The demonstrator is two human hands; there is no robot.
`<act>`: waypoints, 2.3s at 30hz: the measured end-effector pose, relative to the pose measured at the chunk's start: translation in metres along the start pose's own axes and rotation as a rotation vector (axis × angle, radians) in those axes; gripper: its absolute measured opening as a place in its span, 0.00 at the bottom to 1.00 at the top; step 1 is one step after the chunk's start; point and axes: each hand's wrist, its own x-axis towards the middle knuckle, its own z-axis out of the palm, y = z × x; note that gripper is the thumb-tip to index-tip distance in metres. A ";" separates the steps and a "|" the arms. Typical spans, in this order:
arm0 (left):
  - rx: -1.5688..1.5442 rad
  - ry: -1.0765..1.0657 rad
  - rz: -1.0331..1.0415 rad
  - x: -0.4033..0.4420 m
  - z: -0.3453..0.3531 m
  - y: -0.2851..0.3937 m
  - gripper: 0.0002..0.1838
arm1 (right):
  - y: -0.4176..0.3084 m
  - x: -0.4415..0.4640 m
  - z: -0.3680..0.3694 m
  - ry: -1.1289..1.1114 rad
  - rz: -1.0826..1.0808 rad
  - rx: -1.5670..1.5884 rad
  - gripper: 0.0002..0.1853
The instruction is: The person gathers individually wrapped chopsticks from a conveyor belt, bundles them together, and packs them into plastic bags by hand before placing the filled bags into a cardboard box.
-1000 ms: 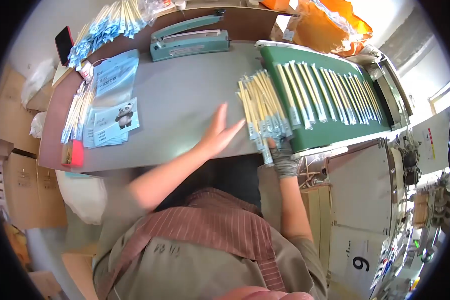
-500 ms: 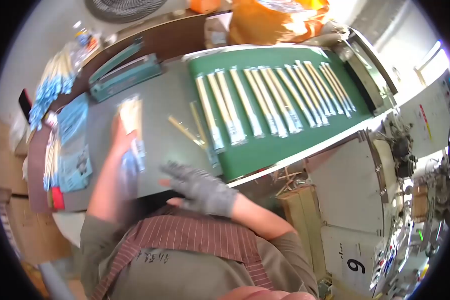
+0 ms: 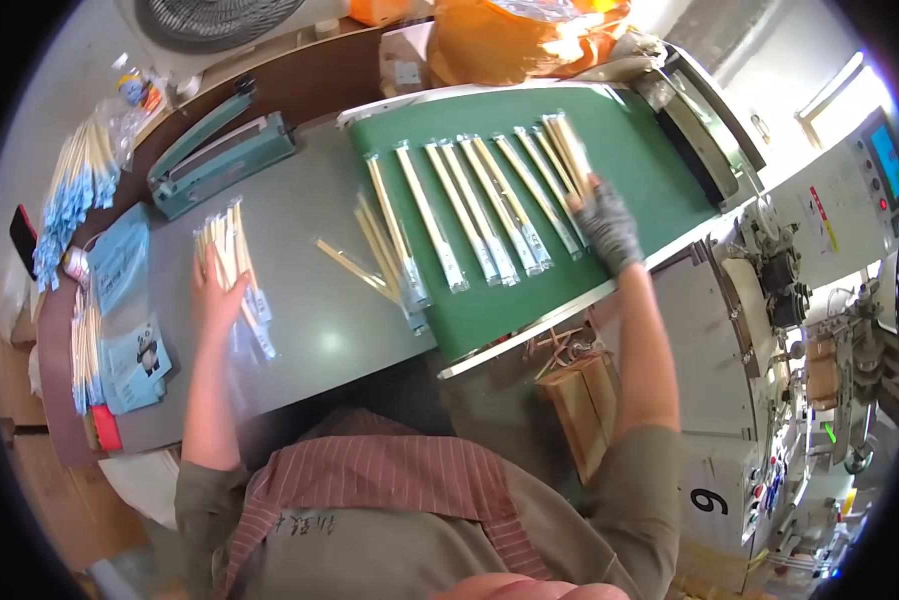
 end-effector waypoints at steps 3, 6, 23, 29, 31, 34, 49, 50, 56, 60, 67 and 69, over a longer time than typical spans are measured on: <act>-0.102 0.041 0.029 -0.009 0.008 -0.005 0.47 | -0.110 -0.061 0.022 0.056 -0.262 0.070 0.36; -0.206 -0.131 -0.075 -0.023 -0.002 0.010 0.49 | -0.227 -0.113 0.036 0.000 -0.339 0.101 0.38; -1.391 -0.603 -0.535 -0.001 -0.075 0.014 0.55 | -0.412 -0.110 0.143 -0.281 -0.190 0.349 0.35; -1.296 -0.318 -0.213 -0.047 -0.061 0.025 0.45 | -0.434 -0.116 0.152 -0.868 0.580 1.606 0.30; -1.119 -0.062 0.209 -0.040 -0.076 0.036 0.50 | -0.450 -0.102 0.119 -0.630 0.212 1.624 0.30; -1.314 -0.048 0.576 -0.015 -0.127 0.053 0.66 | -0.464 -0.090 0.040 -0.330 -0.222 1.429 0.32; -1.266 -0.642 0.224 -0.053 -0.115 0.019 0.34 | -0.467 -0.126 0.049 -0.218 -0.249 1.585 0.57; -1.261 -0.681 0.209 -0.065 -0.116 0.016 0.32 | -0.472 -0.130 0.038 -0.279 -0.243 1.624 0.55; -1.246 -0.867 -0.025 -0.107 -0.103 -0.021 0.25 | -0.429 -0.111 0.144 -1.356 -0.128 1.675 0.25; -0.441 -0.070 -0.185 -0.090 -0.174 -0.119 0.20 | -0.445 -0.132 0.139 -1.402 0.103 1.849 0.16; 0.059 0.130 0.317 -0.121 -0.197 -0.203 0.09 | -0.451 -0.132 0.141 -1.384 0.137 1.901 0.15; 0.066 0.125 0.325 -0.120 -0.199 -0.210 0.07 | -0.449 -0.133 0.141 -1.372 0.111 1.968 0.14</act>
